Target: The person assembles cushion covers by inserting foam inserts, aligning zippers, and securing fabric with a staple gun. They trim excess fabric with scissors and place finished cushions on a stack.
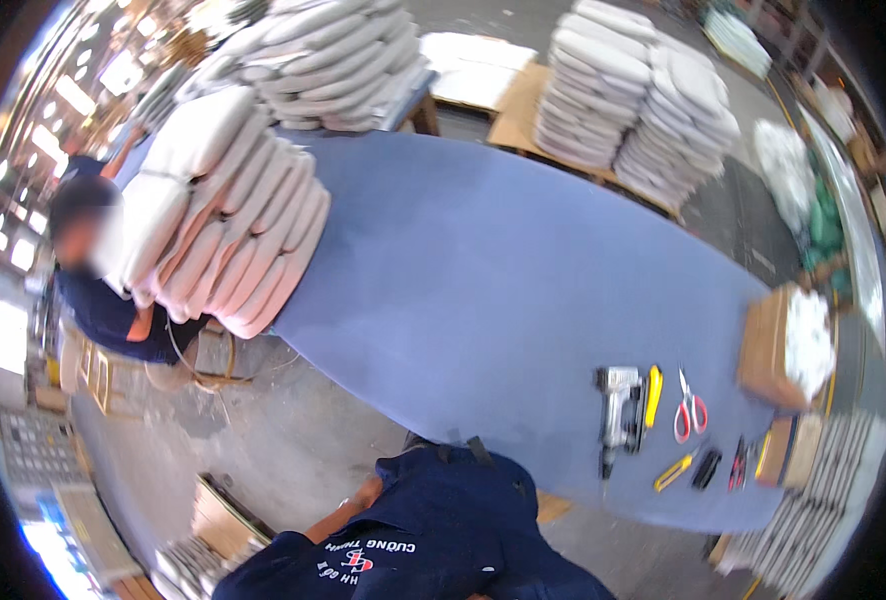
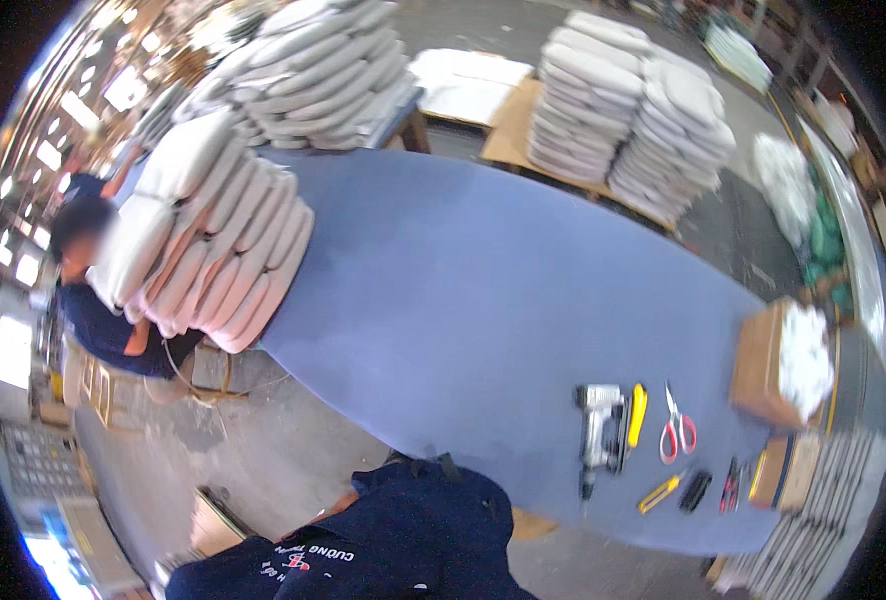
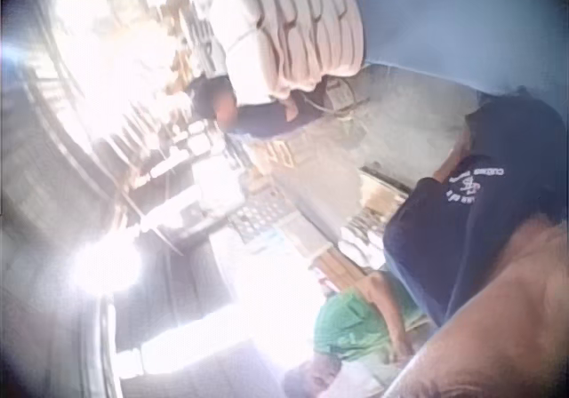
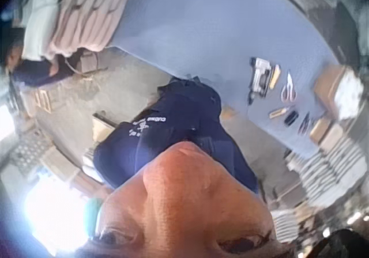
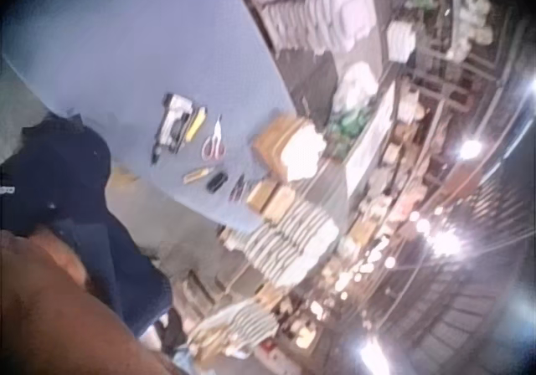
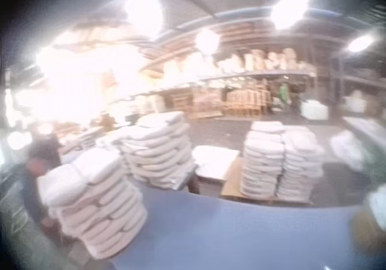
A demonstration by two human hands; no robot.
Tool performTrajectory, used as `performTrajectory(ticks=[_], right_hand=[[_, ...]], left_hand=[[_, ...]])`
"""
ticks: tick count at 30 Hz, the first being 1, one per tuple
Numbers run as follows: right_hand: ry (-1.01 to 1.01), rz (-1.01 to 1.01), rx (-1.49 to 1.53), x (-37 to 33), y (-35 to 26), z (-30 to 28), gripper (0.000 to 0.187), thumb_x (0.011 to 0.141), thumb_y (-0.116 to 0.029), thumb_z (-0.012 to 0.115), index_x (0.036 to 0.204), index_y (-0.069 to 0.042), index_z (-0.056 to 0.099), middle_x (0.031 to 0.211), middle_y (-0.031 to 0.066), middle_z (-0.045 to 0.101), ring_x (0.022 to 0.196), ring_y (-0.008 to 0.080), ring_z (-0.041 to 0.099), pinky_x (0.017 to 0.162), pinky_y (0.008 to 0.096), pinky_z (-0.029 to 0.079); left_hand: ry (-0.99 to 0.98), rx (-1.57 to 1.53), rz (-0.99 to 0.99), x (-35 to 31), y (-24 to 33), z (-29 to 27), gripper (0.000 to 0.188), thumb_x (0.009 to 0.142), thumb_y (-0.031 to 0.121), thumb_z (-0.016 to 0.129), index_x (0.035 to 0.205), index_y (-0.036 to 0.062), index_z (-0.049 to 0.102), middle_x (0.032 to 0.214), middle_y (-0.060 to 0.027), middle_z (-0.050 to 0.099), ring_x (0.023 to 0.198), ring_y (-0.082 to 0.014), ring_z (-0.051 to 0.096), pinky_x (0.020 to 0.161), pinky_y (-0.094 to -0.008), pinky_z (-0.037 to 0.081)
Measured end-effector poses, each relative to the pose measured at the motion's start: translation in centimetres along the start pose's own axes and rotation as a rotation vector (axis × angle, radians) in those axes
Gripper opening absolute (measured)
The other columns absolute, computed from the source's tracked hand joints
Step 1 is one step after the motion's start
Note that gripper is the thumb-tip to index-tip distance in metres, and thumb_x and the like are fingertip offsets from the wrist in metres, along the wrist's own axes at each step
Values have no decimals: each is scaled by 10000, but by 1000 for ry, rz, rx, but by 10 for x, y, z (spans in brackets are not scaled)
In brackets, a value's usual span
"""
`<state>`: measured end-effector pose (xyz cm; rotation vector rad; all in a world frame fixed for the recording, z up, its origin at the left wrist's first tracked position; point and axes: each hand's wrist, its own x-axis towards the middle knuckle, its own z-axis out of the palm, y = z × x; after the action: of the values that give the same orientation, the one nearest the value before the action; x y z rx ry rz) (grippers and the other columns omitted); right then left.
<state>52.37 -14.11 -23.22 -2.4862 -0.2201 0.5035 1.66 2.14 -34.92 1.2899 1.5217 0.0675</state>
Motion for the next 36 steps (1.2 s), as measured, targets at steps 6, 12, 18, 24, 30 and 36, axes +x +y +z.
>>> performTrajectory(ticks=[6, 12, 18, 24, 30, 36], right_hand=[[-70, -32, -62, 28, -10, 9, 301, 1026, -290, 595, 1164, -48, 710, 1179, 111, 726, 997, 215, 699, 881, 391, 551], [-74, -53, -98, 42, -13, 10, 296, 1022, -286, 596, 1157, -49, 710, 1173, 115, 726, 1000, 220, 699, 884, 396, 550], [-93, -48, -111, 45, -9, 13, 290, 1018, -283, 598, 1150, -50, 709, 1168, 119, 727, 1003, 224, 699, 888, 400, 548], [-104, -55, -112, 49, -8, 15, 284, 1014, -279, 599, 1143, -51, 709, 1162, 123, 727, 1005, 229, 699, 891, 404, 547], [-136, -64, -92, 55, -11, 20, 279, 1010, -275, 600, 1136, -51, 709, 1157, 127, 728, 1008, 234, 699, 895, 408, 546], [-338, -85, -120, 36, -1, 33, 273, 1006, -271, 601, 1129, -52, 708, 1152, 131, 728, 1011, 238, 699, 899, 412, 544]], left_hand=[[-41, 3, -373, -63, 0, 11, 447, 987, 417, 636, 1179, 27, 740, 1011, -133, 770, 892, -197, 721, 803, -369, 571], [-41, 2, -371, -44, 21, 14, 453, 987, 440, 622, 1157, 37, 740, 998, -136, 767, 888, -210, 722, 802, -381, 569], [-19, 5, -299, -27, 49, 5, 460, 986, 462, 609, 1134, 46, 741, 985, -140, 764, 884, -222, 723, 801, -393, 567], [-24, 36, -274, -14, 61, -9, 469, 986, 484, 596, 1111, 56, 741, 972, -144, 761, 881, -235, 725, 800, -405, 565], [-70, 108, -301, -20, 51, -20, 480, 985, 506, 582, 1088, 66, 741, 958, -147, 758, 877, -248, 726, 799, -417, 563], [-179, 219, -356, -48, 27, -30, 492, 984, 529, 569, 1065, 75, 742, 945, -151, 754, 873, -261, 727, 799, -430, 561]])
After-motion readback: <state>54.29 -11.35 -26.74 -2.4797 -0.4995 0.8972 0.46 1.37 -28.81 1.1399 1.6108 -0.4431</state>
